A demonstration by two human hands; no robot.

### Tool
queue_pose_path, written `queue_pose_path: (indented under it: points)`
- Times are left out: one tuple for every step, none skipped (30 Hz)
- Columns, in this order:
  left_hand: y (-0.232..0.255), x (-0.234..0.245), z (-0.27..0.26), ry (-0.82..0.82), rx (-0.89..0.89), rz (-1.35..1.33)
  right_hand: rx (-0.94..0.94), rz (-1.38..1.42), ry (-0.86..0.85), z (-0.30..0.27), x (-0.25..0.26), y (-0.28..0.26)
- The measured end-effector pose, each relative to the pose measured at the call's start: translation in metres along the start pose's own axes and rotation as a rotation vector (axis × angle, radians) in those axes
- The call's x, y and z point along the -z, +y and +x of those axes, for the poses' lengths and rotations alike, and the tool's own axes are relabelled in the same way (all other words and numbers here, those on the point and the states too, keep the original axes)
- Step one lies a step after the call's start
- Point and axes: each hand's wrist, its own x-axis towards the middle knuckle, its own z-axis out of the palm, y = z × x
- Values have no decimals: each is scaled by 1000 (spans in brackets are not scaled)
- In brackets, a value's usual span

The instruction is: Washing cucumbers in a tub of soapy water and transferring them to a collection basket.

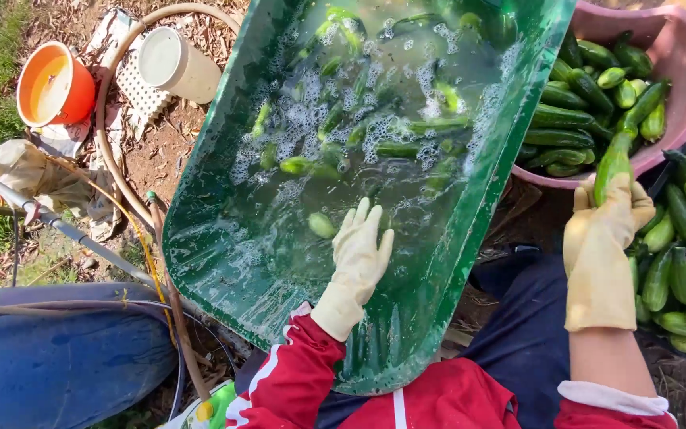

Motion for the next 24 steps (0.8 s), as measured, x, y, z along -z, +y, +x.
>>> queue_pose_path:
  points:
    - [15,4,8,-52,-41,43,-205,-67,199,23,9,5]
    - [30,9,15,-104,-82,86,-413,-134,396,45,18,10]
    - [28,-1,32,-110,-83,87,-414,-135,402,83,35,16]
    - [27,-10,48,-78,-90,156,-847,-160,301,120,53,21]
    - [26,-18,64,-46,-98,227,-1279,-175,184,156,72,27]
    - [28,-18,80,-54,-101,232,-1283,-171,191,155,49,30]
    - [32,-20,97,-89,-118,346,-735,-345,-171,156,27,31]
    - [37,-21,114,-124,-135,460,-157,-490,-493,158,6,31]
    - [37,-23,129,-129,-151,458,-150,-488,-479,131,-19,11]
    - [38,-26,143,-196,-122,536,-321,-175,-197,104,-45,-9]
    - [39,-29,158,-259,-91,611,-466,144,87,77,-73,-30]
    - [46,-27,163,-260,-106,605,-452,149,94,59,-67,-32]
    - [49,-22,168,-366,-28,601,-518,210,-91,39,-64,-31]
    - [53,-17,173,-472,52,596,-581,269,-278,18,-62,-30]
    - [39,-28,172,-472,43,603,-578,278,-272,-11,-64,-31]
    - [24,-39,172,-408,14,568,-599,192,-368,-41,-67,-32]
    - [8,-53,164,-357,-10,532,-622,98,-457,-72,-64,-33]
    - [6,-51,152,-369,-15,536,-625,100,-443,-99,-64,-36]
    - [2,-43,143,-389,-27,443,-661,-61,-601,-127,-70,-39]
    - [-2,-35,132,-409,-40,349,-689,-221,-759,-156,-77,-43]
    - [8,0,110,-395,-36,349,-686,-220,-773,-170,-79,-29]
    - [18,36,87,-387,48,62,-744,-399,-819,-185,-81,-16]
    - [28,70,61,-370,128,-231,-795,-586,-862,-199,-84,-3]
    - [15,72,50,-353,130,-236,-788,-591,-879,-204,-82,15]
